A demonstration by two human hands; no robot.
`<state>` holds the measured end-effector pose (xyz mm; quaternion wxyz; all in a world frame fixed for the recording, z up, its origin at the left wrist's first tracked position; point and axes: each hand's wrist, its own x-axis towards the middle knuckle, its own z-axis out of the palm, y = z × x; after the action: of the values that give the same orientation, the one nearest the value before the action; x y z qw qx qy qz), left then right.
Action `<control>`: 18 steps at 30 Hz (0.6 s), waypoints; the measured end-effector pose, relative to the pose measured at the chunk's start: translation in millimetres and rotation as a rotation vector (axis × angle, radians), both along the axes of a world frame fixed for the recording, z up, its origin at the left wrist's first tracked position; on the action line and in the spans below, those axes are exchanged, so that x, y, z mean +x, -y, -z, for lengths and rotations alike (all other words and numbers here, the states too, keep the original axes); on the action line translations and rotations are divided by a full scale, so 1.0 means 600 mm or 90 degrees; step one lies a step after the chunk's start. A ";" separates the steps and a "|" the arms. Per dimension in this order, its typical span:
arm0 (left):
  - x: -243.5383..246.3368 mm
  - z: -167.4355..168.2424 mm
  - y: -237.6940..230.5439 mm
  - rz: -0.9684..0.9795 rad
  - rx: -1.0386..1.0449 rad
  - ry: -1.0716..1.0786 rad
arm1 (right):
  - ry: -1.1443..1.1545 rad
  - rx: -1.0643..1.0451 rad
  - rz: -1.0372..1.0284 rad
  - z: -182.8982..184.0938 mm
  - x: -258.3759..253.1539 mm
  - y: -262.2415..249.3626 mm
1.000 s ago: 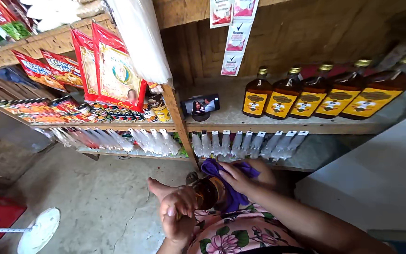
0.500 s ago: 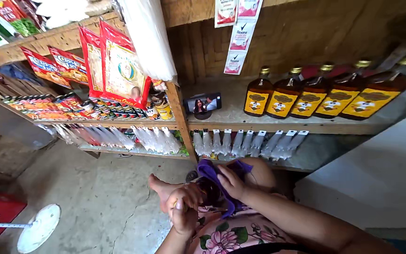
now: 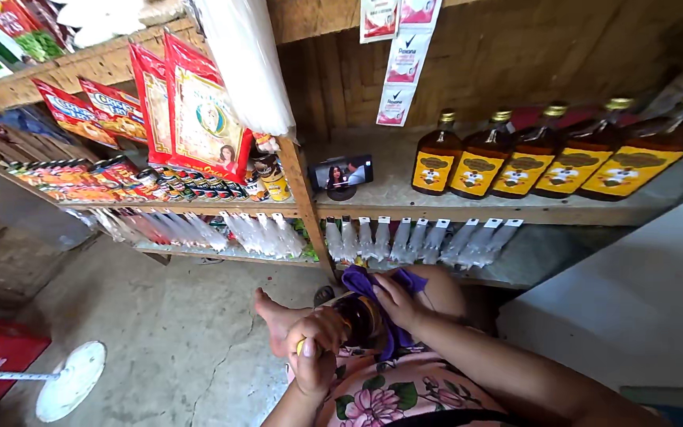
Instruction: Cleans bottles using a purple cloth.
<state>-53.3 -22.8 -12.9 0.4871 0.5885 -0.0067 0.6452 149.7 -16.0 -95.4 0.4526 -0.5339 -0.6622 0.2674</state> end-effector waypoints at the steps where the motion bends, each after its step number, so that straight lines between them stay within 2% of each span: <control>1: 0.001 0.000 0.002 -0.002 0.000 -0.004 | -0.010 -0.024 -0.008 -0.004 0.000 0.000; 3: 0.002 -0.001 0.002 -0.005 0.001 -0.009 | -0.048 -0.083 -0.039 -0.027 -0.004 -0.001; 5: 0.004 -0.004 0.001 -0.020 0.010 -0.017 | -0.064 -0.066 -0.074 -0.066 -0.018 0.008; 8: 0.006 -0.004 0.005 -0.127 0.038 -0.059 | -0.013 0.120 -0.121 -0.112 -0.054 0.035; 11: 0.005 -0.005 0.005 -0.212 0.062 -0.087 | 0.020 0.256 -0.133 -0.113 -0.071 0.037; 13: 0.003 -0.004 0.002 -0.247 0.055 -0.099 | -0.005 0.235 -0.134 -0.098 -0.064 0.025; 18: -0.012 -0.020 -0.003 -0.293 -0.032 -0.172 | -0.053 0.020 -0.044 -0.059 -0.030 0.017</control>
<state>-60.6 -21.2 -1.2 0.3386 0.6431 0.2087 0.6544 131.4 -26.1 -59.9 0.4787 -0.4918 -0.6651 0.2944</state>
